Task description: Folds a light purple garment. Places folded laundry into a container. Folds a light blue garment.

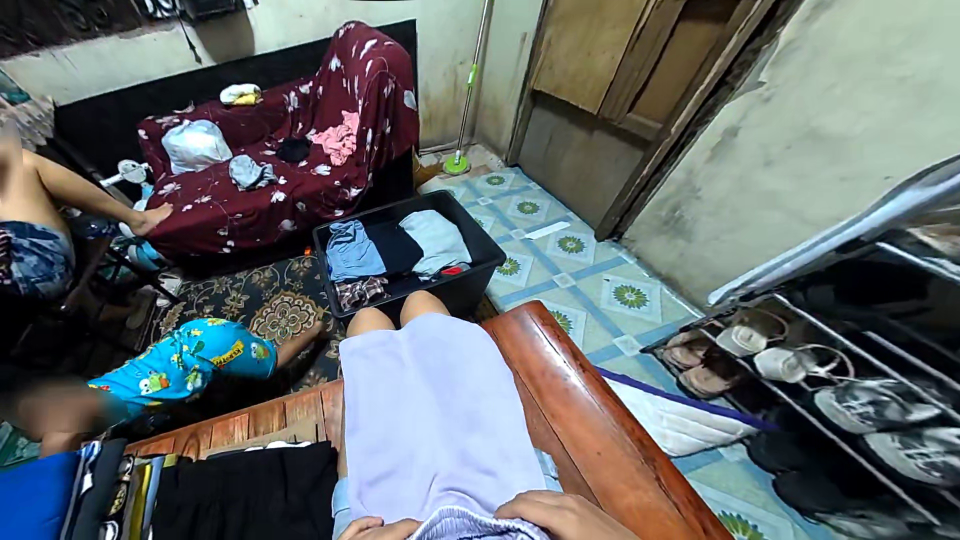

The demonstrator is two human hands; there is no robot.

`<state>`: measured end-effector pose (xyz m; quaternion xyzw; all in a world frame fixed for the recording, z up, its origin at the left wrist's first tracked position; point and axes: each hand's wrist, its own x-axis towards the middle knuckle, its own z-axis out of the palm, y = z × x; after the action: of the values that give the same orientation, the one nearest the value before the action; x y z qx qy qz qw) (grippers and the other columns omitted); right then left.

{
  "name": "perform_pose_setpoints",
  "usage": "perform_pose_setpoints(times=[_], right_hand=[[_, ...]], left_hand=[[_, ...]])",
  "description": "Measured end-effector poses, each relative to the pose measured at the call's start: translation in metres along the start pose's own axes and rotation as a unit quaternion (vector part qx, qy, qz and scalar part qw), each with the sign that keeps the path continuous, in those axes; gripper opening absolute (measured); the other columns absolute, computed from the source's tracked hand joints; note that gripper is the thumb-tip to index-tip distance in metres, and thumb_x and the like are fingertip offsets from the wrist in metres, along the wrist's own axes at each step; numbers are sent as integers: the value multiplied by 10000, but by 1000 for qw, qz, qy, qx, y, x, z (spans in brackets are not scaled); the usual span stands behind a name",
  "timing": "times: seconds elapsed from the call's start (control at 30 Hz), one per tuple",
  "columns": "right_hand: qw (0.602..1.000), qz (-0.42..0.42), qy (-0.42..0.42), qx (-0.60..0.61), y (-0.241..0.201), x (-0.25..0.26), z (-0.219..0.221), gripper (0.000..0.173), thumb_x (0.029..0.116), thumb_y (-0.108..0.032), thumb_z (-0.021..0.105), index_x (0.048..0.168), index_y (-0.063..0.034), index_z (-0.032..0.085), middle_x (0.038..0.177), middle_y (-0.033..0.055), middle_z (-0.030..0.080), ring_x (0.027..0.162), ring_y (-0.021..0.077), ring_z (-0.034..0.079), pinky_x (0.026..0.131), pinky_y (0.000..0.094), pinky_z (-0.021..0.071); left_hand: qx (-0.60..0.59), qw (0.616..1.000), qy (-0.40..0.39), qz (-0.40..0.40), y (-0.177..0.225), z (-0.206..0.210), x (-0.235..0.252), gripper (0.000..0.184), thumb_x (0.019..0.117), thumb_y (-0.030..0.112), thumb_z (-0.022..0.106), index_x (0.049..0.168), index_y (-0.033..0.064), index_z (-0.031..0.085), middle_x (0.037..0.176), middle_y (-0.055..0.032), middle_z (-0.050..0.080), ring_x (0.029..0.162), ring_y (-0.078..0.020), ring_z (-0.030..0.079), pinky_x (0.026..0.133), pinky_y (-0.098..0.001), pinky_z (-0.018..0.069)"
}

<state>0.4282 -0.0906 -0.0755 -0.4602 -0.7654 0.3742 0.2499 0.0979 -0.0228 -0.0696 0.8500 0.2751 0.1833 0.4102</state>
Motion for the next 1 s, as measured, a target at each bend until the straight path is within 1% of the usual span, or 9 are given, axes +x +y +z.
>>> perform_pose_setpoints(times=[0.13, 0.23, 0.27, 0.4, 0.53, 0.63, 0.83, 0.93, 1.0], right_hand=[[998, -5, 47, 48, 6, 6, 1, 296, 873, -136, 730, 1116, 32, 703, 1040, 184, 736, 993, 307, 710, 914, 512, 543], [982, 33, 119, 146, 12, 35, -17, 265, 855, -170, 764, 1083, -46, 709, 996, 3, 737, 945, 39, 685, 869, 279, 581], [975, 58, 124, 175, 14, 52, -31, 289, 847, -181, 766, 1106, -65, 715, 1015, -34, 739, 957, 4, 680, 878, 256, 582], [968, 108, 141, 178, 3, 127, -115, 244, 874, -43, 717, 1117, -28, 704, 983, 31, 731, 903, 91, 687, 850, 327, 583], [977, 25, 190, 94, -31, 186, -195, 224, 879, 32, 668, 1103, 24, 673, 964, 68, 718, 872, 92, 683, 829, 320, 586], [968, -61, 242, 14, -67, 212, -244, 233, 876, -13, 699, 1108, -3, 678, 969, 18, 717, 876, 25, 670, 828, 261, 579], [928, -235, 271, -100, -124, 204, -267, 221, 861, -125, 737, 1065, -61, 680, 992, -56, 703, 911, -46, 661, 827, 162, 574], [913, -233, 294, -161, -117, 158, -215, 247, 814, -180, 720, 1041, -89, 690, 941, -72, 682, 854, -48, 631, 751, 167, 558], [912, -235, 280, -188, -80, 128, -165, 300, 786, -190, 715, 1069, -88, 716, 968, -23, 696, 898, 41, 654, 790, 265, 580]], left_hand=[[-38, 998, 43, -6, 0, -4, 12, 407, 887, 37, 711, 1274, -63, 637, 1105, -187, 739, 1020, -248, 729, 952, -446, 573], [-43, 993, 105, 7, -12, -22, 53, 432, 870, 124, 735, 1263, -31, 644, 1075, -93, 752, 970, -97, 722, 883, -330, 606], [-47, 992, 117, 4, -19, -34, 73, 436, 882, 175, 732, 1271, -2, 647, 1099, -57, 746, 991, -66, 708, 894, -311, 603], [-65, 991, 110, -40, -14, -105, 160, 381, 885, 114, 712, 1254, 42, 653, 1069, -54, 728, 946, -119, 700, 860, -368, 597], [-13, 989, 134, 66, 23, -181, 225, 381, 895, 46, 696, 1264, -6, 620, 1045, -82, 723, 909, -111, 700, 829, -327, 601], [28, 975, 165, 143, 54, -229, 256, 380, 897, 83, 709, 1251, -12, 610, 1056, -60, 722, 929, -80, 699, 852, -303, 603], [105, 941, 203, 248, 108, -260, 230, 402, 908, 79, 697, 1272, 7, 543, 1105, 10, 709, 988, -21, 690, 876, -229, 600], [155, 935, 210, 238, 102, -218, 176, 494, 876, 101, 695, 1342, 37, 545, 1182, 25, 668, 1042, -5, 646, 905, -217, 574], [184, 937, 215, 204, 70, -170, 136, 457, 899, 226, 720, 1327, 119, 599, 1167, 43, 686, 1038, -15, 653, 900, -253, 582]])
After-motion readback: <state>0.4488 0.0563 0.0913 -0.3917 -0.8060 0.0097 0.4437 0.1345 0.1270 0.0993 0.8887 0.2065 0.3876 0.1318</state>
